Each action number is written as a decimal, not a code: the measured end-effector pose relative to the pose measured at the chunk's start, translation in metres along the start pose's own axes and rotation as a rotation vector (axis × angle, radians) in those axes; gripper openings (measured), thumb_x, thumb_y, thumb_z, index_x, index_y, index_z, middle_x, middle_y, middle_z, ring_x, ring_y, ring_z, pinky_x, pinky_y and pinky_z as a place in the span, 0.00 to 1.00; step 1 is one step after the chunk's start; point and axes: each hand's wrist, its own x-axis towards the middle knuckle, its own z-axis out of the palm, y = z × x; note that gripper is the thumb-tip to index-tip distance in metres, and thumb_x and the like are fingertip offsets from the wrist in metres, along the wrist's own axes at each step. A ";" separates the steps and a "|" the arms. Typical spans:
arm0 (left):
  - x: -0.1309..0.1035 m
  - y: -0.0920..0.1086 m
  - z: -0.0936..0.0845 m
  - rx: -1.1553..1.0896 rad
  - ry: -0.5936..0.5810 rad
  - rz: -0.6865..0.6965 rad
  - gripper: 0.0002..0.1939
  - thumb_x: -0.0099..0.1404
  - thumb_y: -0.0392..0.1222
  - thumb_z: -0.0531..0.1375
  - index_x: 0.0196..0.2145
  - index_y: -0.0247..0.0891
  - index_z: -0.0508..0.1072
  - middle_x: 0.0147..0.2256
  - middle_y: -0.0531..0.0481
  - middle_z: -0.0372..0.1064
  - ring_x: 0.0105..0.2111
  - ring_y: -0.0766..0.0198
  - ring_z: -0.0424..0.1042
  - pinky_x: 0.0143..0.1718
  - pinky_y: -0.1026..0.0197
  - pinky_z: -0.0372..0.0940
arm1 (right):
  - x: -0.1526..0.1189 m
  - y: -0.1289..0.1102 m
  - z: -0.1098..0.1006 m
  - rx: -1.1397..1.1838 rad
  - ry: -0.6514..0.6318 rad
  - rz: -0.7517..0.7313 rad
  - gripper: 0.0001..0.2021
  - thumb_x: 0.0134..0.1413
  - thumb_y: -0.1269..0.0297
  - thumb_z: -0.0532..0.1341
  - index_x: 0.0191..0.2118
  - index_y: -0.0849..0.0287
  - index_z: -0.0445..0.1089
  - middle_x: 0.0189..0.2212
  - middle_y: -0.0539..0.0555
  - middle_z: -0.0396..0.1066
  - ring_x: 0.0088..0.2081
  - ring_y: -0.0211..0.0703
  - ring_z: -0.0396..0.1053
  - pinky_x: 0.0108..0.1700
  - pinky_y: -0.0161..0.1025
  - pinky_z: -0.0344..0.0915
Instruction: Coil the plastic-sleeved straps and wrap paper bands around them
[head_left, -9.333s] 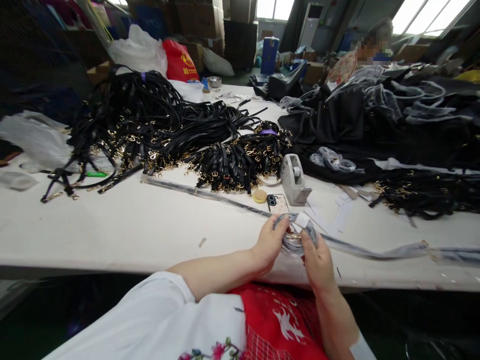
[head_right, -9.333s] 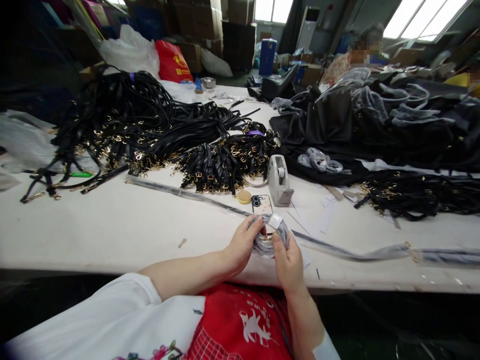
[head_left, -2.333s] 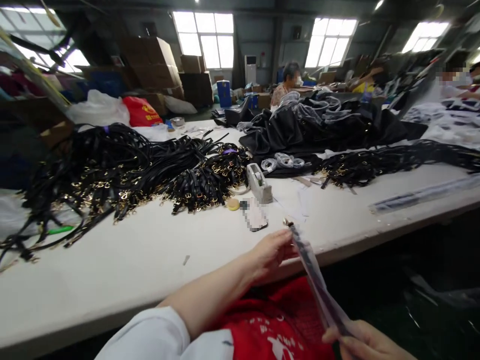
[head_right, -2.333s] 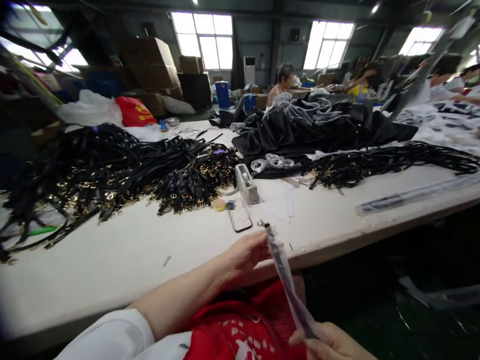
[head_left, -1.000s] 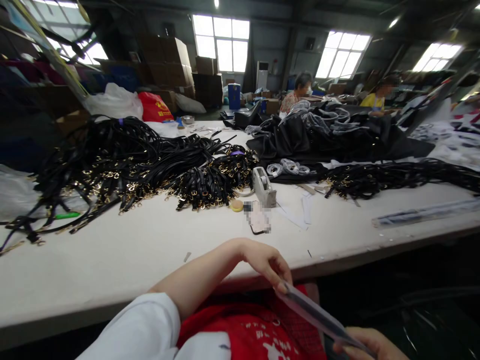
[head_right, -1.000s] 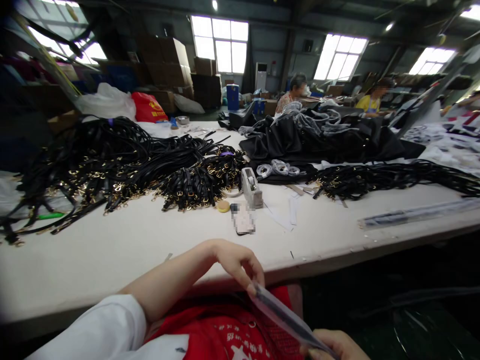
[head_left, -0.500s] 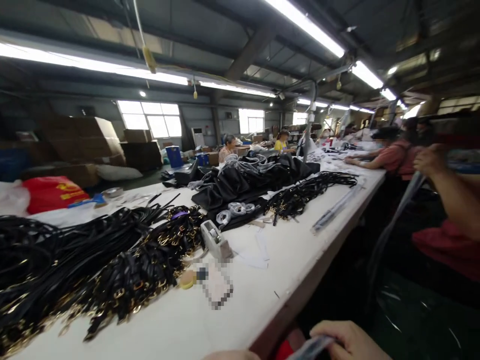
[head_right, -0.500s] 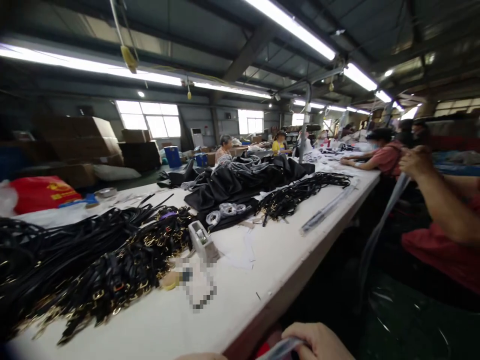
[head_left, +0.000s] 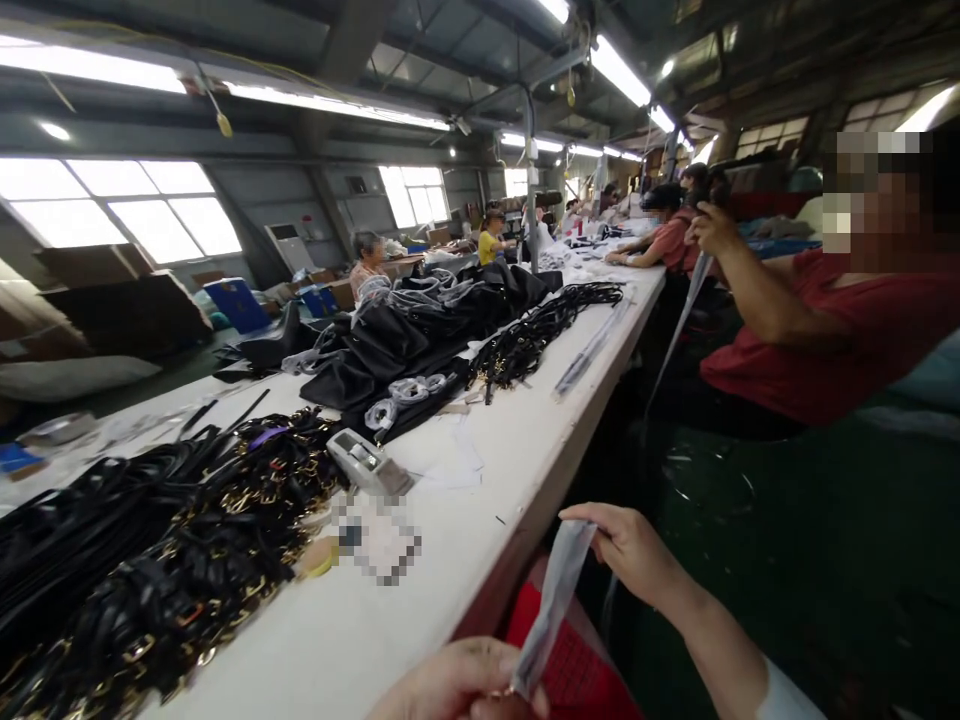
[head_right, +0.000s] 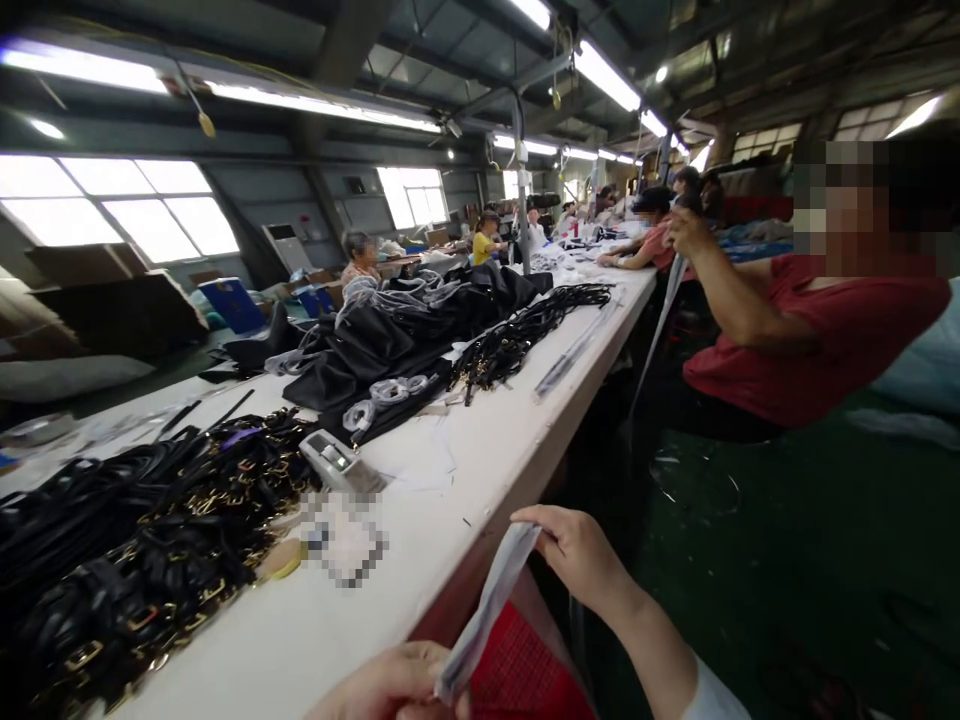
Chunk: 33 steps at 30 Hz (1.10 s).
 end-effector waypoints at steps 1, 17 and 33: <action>0.001 0.001 0.003 -0.036 0.018 0.009 0.15 0.53 0.50 0.67 0.28 0.33 0.77 0.16 0.55 0.54 0.16 0.72 0.52 0.19 0.67 0.49 | -0.001 0.001 0.001 0.004 -0.004 -0.007 0.19 0.53 0.72 0.52 0.47 0.57 0.75 0.37 0.54 0.78 0.34 0.43 0.74 0.43 0.41 0.70; -0.007 0.054 0.022 -0.257 0.028 0.437 0.09 0.64 0.43 0.63 0.42 0.40 0.76 0.22 0.55 0.72 0.18 0.73 0.69 0.23 0.72 0.66 | -0.007 0.003 0.035 0.284 -0.258 0.174 0.14 0.63 0.60 0.54 0.36 0.60 0.75 0.24 0.50 0.72 0.24 0.38 0.69 0.26 0.32 0.62; 0.007 0.023 0.039 1.136 0.384 0.603 0.23 0.68 0.58 0.51 0.26 0.38 0.71 0.25 0.47 0.64 0.26 0.63 0.60 0.33 0.60 0.57 | -0.003 -0.009 -0.004 0.388 -0.183 0.293 0.16 0.57 0.51 0.60 0.31 0.60 0.70 0.18 0.48 0.68 0.20 0.37 0.64 0.26 0.34 0.61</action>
